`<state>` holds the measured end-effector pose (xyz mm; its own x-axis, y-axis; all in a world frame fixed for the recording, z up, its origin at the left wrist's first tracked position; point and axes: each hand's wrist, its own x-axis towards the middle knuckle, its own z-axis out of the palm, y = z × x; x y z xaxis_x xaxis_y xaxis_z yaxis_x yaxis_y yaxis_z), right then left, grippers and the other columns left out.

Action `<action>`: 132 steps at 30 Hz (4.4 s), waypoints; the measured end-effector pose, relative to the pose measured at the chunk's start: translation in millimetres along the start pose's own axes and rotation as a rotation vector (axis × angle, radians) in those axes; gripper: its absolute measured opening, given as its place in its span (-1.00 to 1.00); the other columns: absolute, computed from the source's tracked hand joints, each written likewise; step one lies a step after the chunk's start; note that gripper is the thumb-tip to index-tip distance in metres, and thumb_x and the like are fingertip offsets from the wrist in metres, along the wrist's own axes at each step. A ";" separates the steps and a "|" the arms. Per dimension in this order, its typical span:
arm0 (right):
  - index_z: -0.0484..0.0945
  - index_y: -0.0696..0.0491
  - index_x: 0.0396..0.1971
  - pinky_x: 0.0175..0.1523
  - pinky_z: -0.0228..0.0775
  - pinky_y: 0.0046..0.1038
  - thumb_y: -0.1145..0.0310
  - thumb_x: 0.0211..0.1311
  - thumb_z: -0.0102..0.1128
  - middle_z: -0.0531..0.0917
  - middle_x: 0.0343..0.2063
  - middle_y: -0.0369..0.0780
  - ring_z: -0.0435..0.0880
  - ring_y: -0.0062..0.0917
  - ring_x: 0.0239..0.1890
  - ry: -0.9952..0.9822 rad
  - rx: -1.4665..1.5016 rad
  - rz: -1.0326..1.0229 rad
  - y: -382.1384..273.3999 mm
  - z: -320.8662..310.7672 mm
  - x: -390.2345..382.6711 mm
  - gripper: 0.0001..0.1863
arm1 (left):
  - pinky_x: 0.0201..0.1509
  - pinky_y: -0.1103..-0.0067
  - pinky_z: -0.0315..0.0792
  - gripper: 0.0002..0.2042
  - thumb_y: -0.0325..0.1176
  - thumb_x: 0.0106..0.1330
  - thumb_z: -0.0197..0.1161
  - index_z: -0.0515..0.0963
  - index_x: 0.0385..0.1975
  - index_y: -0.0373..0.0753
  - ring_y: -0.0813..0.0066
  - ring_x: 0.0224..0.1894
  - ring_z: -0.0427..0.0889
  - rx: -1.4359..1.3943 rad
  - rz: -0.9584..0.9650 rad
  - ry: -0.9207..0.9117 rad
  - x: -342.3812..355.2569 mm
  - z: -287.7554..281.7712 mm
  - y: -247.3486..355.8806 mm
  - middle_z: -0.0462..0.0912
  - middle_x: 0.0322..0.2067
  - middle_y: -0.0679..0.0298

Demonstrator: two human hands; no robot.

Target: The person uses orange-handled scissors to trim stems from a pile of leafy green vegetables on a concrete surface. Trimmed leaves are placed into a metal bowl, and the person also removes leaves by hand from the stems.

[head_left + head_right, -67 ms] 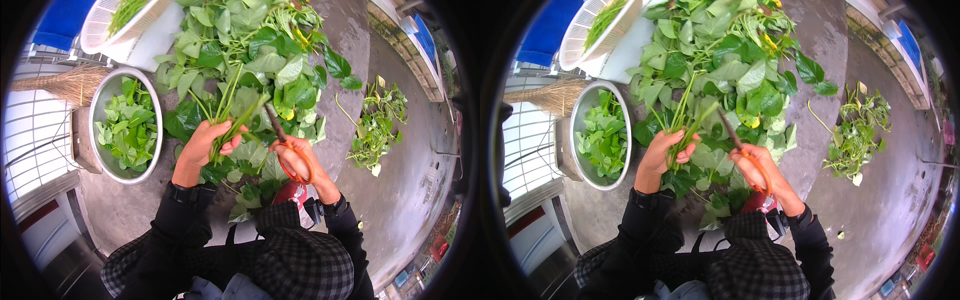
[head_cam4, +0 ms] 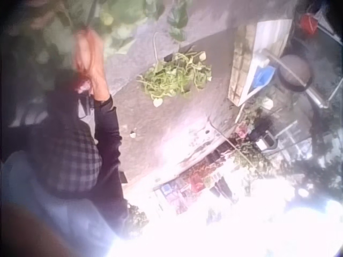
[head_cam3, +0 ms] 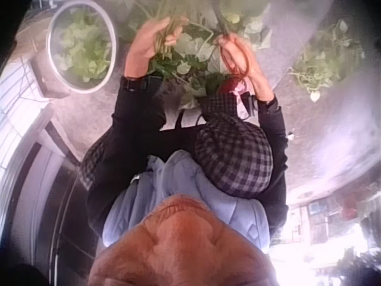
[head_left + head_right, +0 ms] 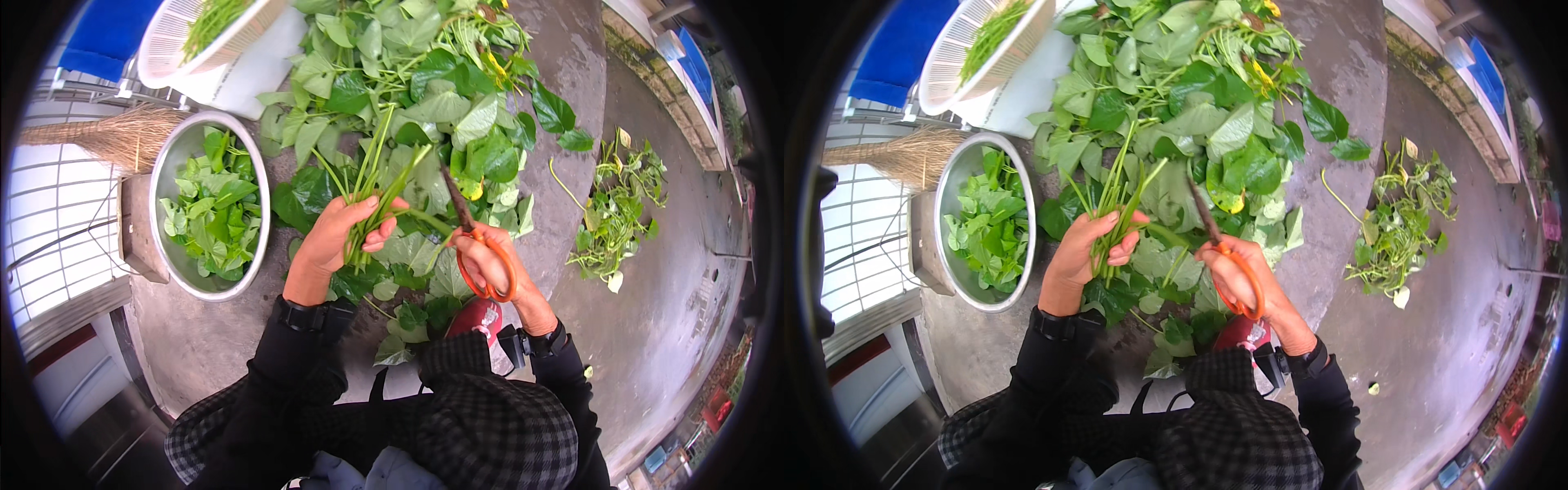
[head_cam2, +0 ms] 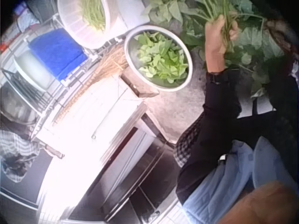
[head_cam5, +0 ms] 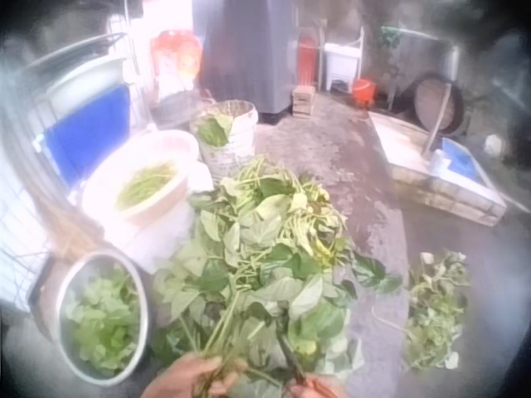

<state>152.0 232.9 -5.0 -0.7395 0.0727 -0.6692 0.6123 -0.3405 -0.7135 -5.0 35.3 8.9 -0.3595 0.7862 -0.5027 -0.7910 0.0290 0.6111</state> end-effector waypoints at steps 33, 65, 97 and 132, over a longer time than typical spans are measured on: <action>0.52 0.11 -0.24 -0.48 0.22 -0.59 0.38 0.07 0.23 0.45 -0.66 -0.36 0.37 -0.70 -0.59 -0.037 -0.409 -0.284 36.5 -33.8 11.9 -0.76 | 0.35 0.30 0.05 -0.08 -0.21 -0.07 0.40 0.00 0.30 -0.26 -0.04 0.32 0.05 1.647 0.466 0.053 101.2 6.8 44.9 0.06 0.27 -0.12; 0.21 0.25 0.13 -0.23 0.44 -0.24 0.45 0.05 0.03 0.59 -0.33 -0.02 0.60 -0.19 -0.25 -0.317 -1.155 -0.378 61.6 26.9 25.6 -0.42 | 0.09 0.30 0.37 -0.12 -0.49 -0.10 0.38 0.00 0.26 -0.24 -0.06 0.12 0.32 1.916 0.238 0.655 221.3 12.3 28.4 0.16 0.18 -0.13; 0.49 0.16 -0.23 -0.29 0.35 -0.65 0.39 0.28 0.01 0.54 -0.45 -0.40 0.44 -0.78 -0.40 -0.269 -0.595 -0.489 -103.0 27.3 41.8 -0.82 | -0.33 0.68 0.38 -0.79 -0.73 -0.07 0.06 0.52 -0.46 -0.32 0.60 -0.38 0.51 0.949 0.643 0.216 -18.7 55.8 36.6 0.55 -0.36 0.28; 0.39 0.16 -0.13 -0.25 0.55 -0.47 0.43 0.16 0.20 0.64 -0.36 -0.16 0.64 -0.51 -0.35 -0.360 0.024 -0.481 -253.6 92.9 27.6 -0.70 | -0.46 0.69 0.41 -0.88 -0.46 0.11 0.23 0.49 -0.45 -0.38 0.72 -0.52 0.51 1.246 0.798 0.411 -42.9 68.2 171.4 0.56 -0.56 0.34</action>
<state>-49.7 234.2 176.7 -0.9829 -0.0964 -0.1569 0.1817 -0.3694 -0.9113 -91.3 48.7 176.9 -0.7485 0.6342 0.1938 0.4970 0.3430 0.7971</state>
